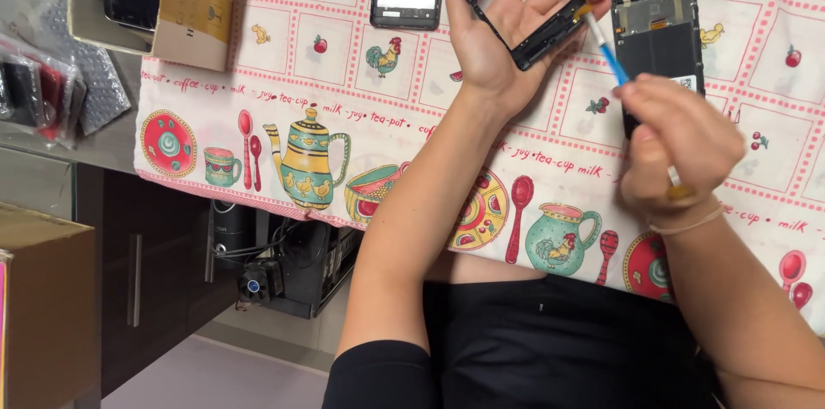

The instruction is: The person is reassembling the internal components of a mobile phone, specifically cleaning the frame with a brush and installing a circuit board.

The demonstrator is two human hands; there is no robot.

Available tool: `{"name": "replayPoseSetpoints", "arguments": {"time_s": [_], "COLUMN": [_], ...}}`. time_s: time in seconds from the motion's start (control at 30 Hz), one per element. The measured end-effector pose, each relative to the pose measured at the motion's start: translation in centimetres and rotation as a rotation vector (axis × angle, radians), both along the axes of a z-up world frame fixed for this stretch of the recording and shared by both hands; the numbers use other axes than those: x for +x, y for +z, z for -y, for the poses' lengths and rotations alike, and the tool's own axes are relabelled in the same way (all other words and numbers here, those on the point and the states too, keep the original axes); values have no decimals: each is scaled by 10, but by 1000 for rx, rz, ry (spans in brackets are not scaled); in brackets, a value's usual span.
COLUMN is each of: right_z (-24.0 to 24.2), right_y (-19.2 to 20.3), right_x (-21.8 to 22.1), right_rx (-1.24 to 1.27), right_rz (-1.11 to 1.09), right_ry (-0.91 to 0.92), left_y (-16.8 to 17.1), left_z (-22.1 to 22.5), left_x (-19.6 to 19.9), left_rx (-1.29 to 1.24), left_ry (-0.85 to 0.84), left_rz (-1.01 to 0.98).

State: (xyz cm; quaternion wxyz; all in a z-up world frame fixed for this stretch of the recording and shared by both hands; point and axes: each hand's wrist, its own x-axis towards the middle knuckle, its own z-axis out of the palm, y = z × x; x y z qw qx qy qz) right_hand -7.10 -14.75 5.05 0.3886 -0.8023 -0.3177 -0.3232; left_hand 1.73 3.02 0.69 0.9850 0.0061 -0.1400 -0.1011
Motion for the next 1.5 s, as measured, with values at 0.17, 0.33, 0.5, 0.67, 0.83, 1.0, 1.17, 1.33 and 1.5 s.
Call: {"name": "replayPoseSetpoints", "arguments": {"time_s": [0.17, 0.33, 0.5, 0.67, 0.83, 1.0, 1.17, 1.33, 1.5], "right_z": [-6, -7, -2, -11, -12, -12, -16, -11, -10], "right_y": [3, 7, 7, 15, 16, 13, 11, 12, 8], "right_x": [-4, -9, -4, -12, -3, -10, -12, -3, -6], "right_rx": [44, 42, 101, 66, 135, 56, 37, 121, 54], "right_rz": [-63, -198, -150, -259, -199, -196, -218, -156, -173], "right_ry": [60, 177, -38, 178, 81, 72, 154, -38, 115], "left_y": [4, 3, 2, 0, -4, 4, -5, -1, -9], "left_z": [0, -2, 0, 0, 1, 0, 1, 2, 1], "left_x": [-1, 1, 0, 2, 2, -2, 0, 0, 1], "left_rx": [-21, -37, -29, -65, -84, -74, -111, -49, -84], "left_ry": [-8, -22, -93, -52, -70, -58, -61, -60, -52], "left_rz": [32, 72, 106, 100, 122, 106, 123, 106, 88]}}
